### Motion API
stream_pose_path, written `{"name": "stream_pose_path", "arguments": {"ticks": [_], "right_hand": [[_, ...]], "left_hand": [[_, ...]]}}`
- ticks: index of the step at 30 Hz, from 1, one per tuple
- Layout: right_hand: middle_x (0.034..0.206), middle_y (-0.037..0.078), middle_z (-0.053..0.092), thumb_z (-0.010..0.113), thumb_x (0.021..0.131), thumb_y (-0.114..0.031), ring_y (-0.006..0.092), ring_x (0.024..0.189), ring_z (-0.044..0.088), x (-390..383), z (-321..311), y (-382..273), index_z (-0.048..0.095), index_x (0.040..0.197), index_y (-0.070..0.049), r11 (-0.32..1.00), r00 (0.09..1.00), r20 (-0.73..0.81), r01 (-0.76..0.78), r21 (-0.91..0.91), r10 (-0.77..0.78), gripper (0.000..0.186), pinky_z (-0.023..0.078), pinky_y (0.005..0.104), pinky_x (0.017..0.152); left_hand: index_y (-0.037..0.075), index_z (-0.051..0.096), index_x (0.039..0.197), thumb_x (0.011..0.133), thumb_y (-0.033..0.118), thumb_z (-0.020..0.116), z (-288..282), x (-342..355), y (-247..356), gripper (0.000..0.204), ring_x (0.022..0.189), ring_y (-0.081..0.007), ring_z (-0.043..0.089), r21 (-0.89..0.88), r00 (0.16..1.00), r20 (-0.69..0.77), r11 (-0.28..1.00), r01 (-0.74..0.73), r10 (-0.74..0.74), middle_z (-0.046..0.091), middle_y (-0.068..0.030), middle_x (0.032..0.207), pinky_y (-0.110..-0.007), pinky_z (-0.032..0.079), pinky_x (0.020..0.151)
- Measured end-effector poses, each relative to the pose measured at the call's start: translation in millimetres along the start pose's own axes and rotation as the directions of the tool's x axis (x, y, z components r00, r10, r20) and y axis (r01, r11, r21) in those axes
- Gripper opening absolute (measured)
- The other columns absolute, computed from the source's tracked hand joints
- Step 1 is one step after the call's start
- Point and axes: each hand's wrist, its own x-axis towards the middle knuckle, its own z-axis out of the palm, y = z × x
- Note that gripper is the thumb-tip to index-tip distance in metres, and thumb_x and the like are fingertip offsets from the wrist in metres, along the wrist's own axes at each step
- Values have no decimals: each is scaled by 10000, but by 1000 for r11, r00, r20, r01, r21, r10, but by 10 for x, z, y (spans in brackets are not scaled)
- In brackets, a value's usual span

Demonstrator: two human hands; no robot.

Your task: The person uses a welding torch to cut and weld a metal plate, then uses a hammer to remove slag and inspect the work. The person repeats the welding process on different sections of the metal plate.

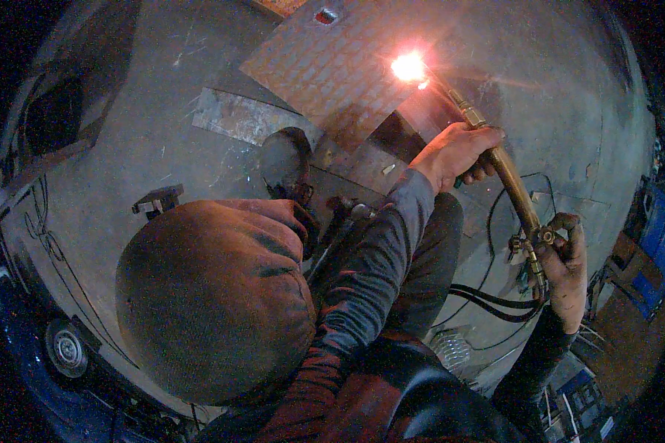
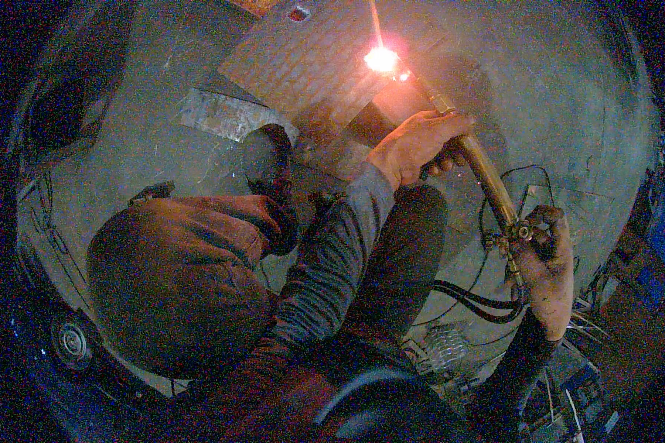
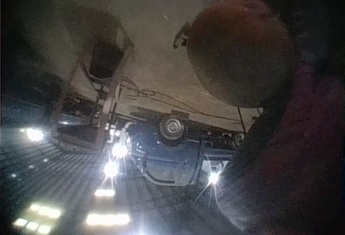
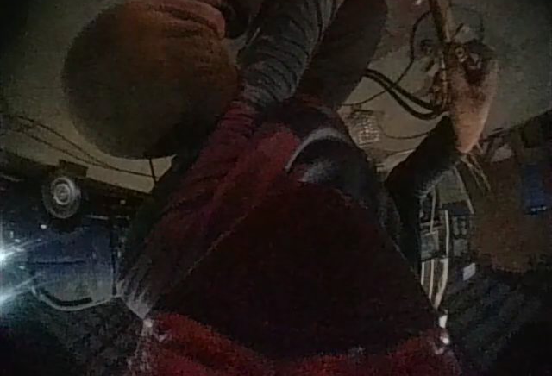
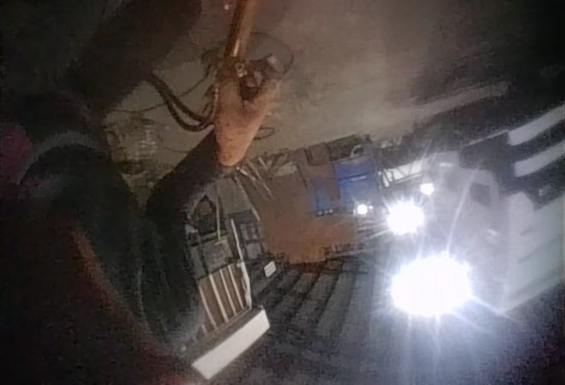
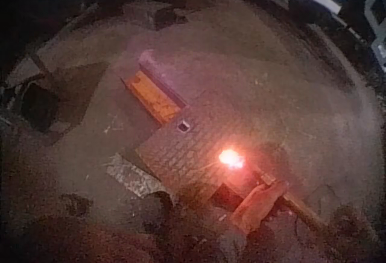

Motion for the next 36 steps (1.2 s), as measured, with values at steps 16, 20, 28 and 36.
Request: {"name": "stream_pose_path", "arguments": {"ticks": [16, 20, 28, 36], "right_hand": [[947, 40, 666, 626, 931, -80, 103, 661, 589, -30, 39, -66, 509, 1281, -132, 994, 997, 8, -72, 80, 71, 372, 455, 242, 530], [949, 36, 644, 647, 919, -45, 111, 665, 589, -30, -4, 61, 498, 1253, -122, 998, 1000, -16, -16, 59, 17, 374, 465, 249, 523], [958, 28, 624, 647, 919, -14, 116, 744, 603, -35, -49, 48, 497, 1258, -118, 997, 997, -8, -79, 25, 80, 385, 483, 256, 578], [935, 50, 672, 638, 936, -44, 106, 601, 581, -63, -15, -6, 471, 1321, -130, 998, 998, 8, -55, 44, 54, 429, 442, 237, 486]], "left_hand": [[61, 704, 873, 942, 435, 614, 31, -25, -33, 391, 479, -121, 523, -6, 998, -54, 999, -34, 34, 644, -48, 674, -297, 400, 435], [25, 719, 903, 940, 420, 624, 54, 26, -62, 407, 495, -151, 581, 8, 998, -46, 999, -53, 53, 668, -87, 692, -318, 461, 450], [47, 706, 929, 944, 462, 631, 33, -24, -15, 422, 514, -145, 556, 31, 1000, -20, 999, -8, 9, 647, -39, 697, -302, 432, 451], [41, 687, 863, 953, 380, 598, 69, -81, 60, 361, 509, -125, 540, -6, 999, -24, 1000, 30, -30, 658, -76, 686, -287, 394, 439]]}}
